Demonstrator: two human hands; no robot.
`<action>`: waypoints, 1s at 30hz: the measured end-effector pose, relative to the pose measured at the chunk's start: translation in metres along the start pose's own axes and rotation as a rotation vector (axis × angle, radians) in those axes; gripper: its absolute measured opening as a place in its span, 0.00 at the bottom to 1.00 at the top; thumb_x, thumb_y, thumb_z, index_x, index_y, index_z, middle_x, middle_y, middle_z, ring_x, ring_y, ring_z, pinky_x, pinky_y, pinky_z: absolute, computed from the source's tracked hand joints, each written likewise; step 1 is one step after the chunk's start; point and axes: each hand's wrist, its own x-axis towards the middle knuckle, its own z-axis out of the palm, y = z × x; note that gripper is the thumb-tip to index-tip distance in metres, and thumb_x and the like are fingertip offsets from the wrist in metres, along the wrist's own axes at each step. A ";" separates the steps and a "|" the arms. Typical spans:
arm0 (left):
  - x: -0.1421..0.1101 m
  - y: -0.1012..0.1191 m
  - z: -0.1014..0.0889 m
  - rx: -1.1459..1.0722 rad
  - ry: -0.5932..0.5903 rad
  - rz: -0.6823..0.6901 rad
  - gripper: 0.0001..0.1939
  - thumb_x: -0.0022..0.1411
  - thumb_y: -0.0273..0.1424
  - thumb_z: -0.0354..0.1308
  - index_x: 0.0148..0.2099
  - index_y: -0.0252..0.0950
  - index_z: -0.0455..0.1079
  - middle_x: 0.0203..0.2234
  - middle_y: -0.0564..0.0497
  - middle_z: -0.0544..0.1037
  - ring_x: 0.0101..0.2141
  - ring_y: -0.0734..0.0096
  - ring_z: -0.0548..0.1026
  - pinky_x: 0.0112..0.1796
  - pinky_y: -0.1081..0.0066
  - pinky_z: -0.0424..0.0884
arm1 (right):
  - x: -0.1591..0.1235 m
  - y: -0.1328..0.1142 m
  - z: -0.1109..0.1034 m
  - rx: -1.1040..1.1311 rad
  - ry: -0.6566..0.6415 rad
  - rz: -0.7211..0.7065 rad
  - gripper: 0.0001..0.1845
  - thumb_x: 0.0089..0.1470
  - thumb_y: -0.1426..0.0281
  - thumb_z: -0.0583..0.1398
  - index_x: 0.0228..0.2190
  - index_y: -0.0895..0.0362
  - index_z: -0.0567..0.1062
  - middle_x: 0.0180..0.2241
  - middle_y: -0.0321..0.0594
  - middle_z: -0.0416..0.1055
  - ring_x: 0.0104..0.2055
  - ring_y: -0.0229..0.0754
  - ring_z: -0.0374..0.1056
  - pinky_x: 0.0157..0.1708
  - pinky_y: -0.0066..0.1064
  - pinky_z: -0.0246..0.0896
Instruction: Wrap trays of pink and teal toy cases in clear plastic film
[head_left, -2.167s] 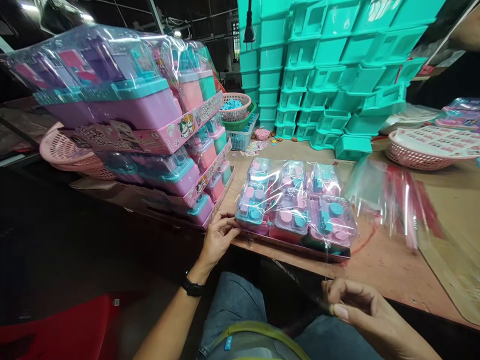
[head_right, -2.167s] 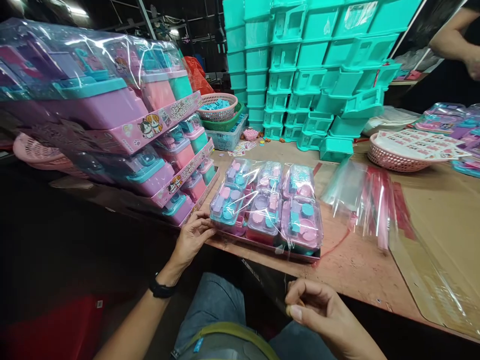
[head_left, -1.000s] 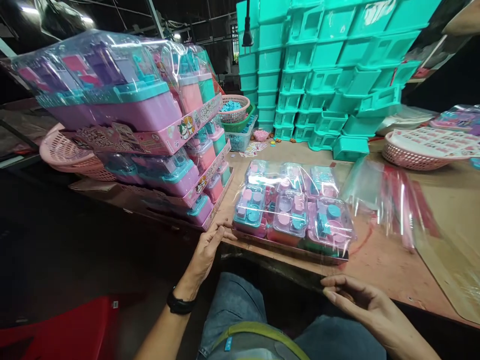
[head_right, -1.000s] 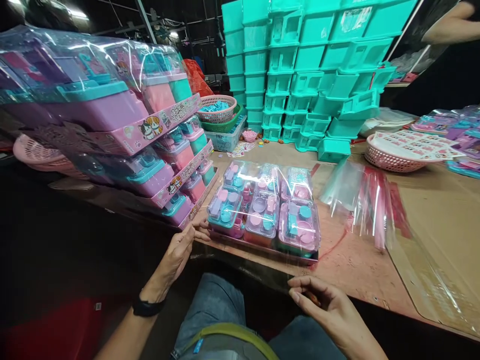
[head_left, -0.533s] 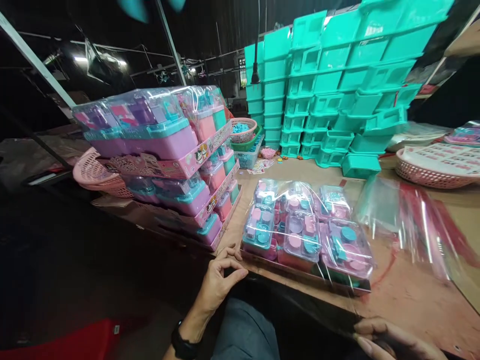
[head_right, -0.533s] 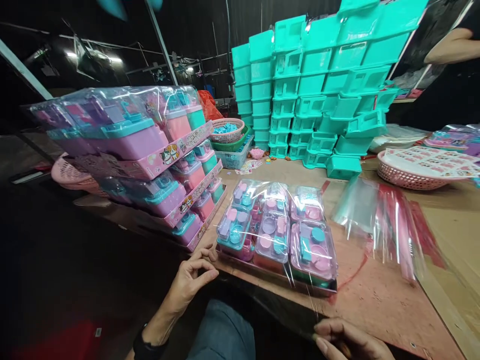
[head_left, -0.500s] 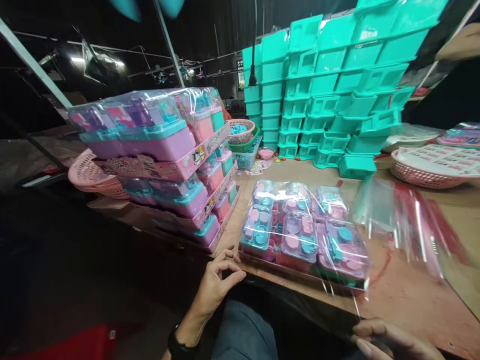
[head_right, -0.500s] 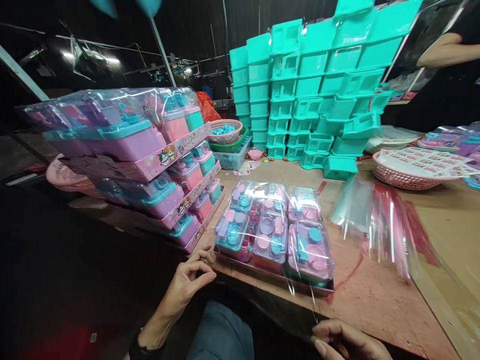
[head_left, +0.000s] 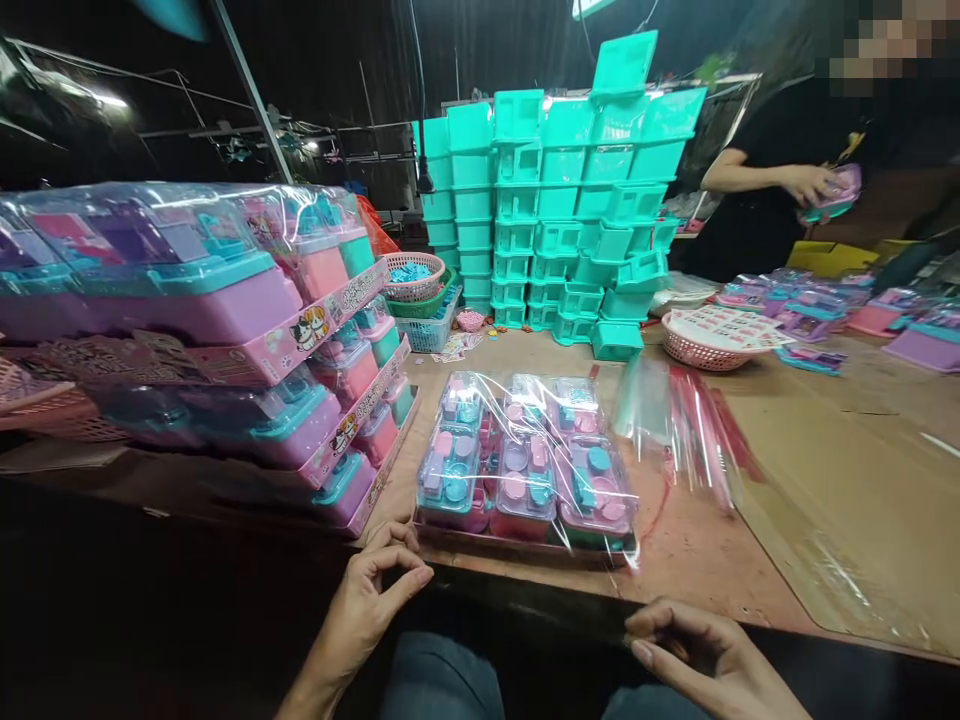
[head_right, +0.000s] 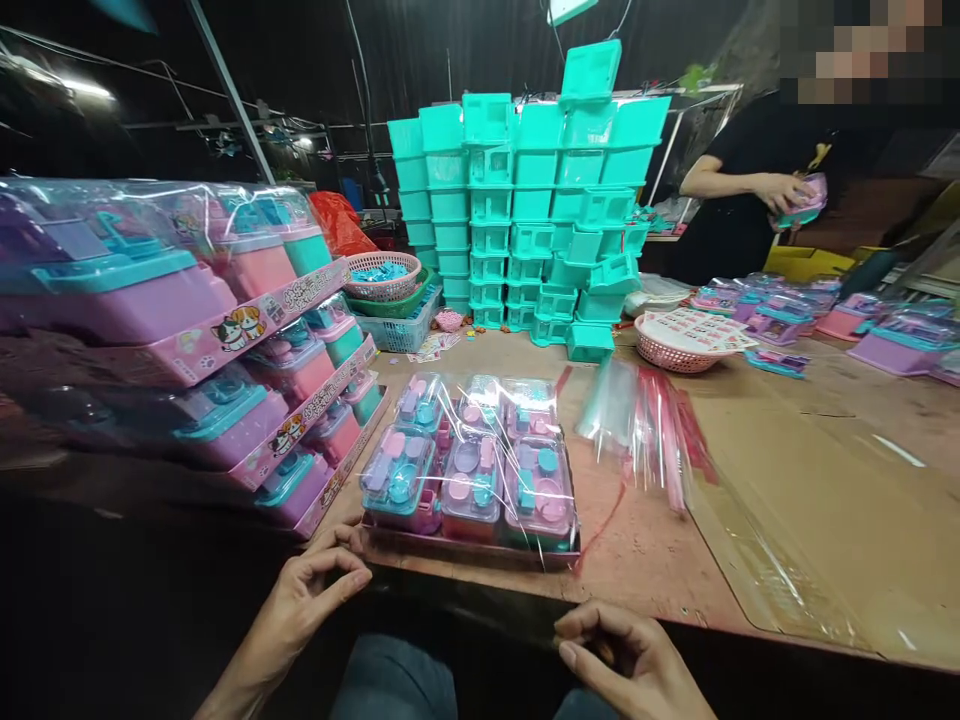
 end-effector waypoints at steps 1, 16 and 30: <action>0.001 -0.002 0.001 0.028 0.020 0.013 0.15 0.58 0.44 0.67 0.25 0.40 0.79 0.32 0.48 0.72 0.40 0.60 0.74 0.47 0.63 0.69 | 0.004 0.004 0.000 -0.019 -0.011 -0.005 0.24 0.44 0.46 0.71 0.27 0.55 0.83 0.26 0.39 0.75 0.28 0.41 0.68 0.30 0.29 0.66; 0.010 -0.011 0.018 0.392 0.306 0.220 0.09 0.58 0.35 0.68 0.26 0.44 0.79 0.29 0.49 0.77 0.44 0.54 0.69 0.48 0.56 0.65 | 0.022 0.008 0.029 -0.304 0.359 -0.143 0.19 0.49 0.50 0.64 0.31 0.52 0.84 0.29 0.40 0.82 0.32 0.50 0.78 0.30 0.31 0.72; 0.015 -0.013 0.028 0.500 0.405 0.329 0.11 0.61 0.29 0.65 0.26 0.43 0.76 0.30 0.48 0.76 0.45 0.51 0.67 0.49 0.54 0.65 | 0.019 0.005 0.050 -0.319 0.516 -0.139 0.26 0.54 0.43 0.62 0.36 0.53 0.80 0.31 0.41 0.82 0.34 0.48 0.78 0.33 0.31 0.66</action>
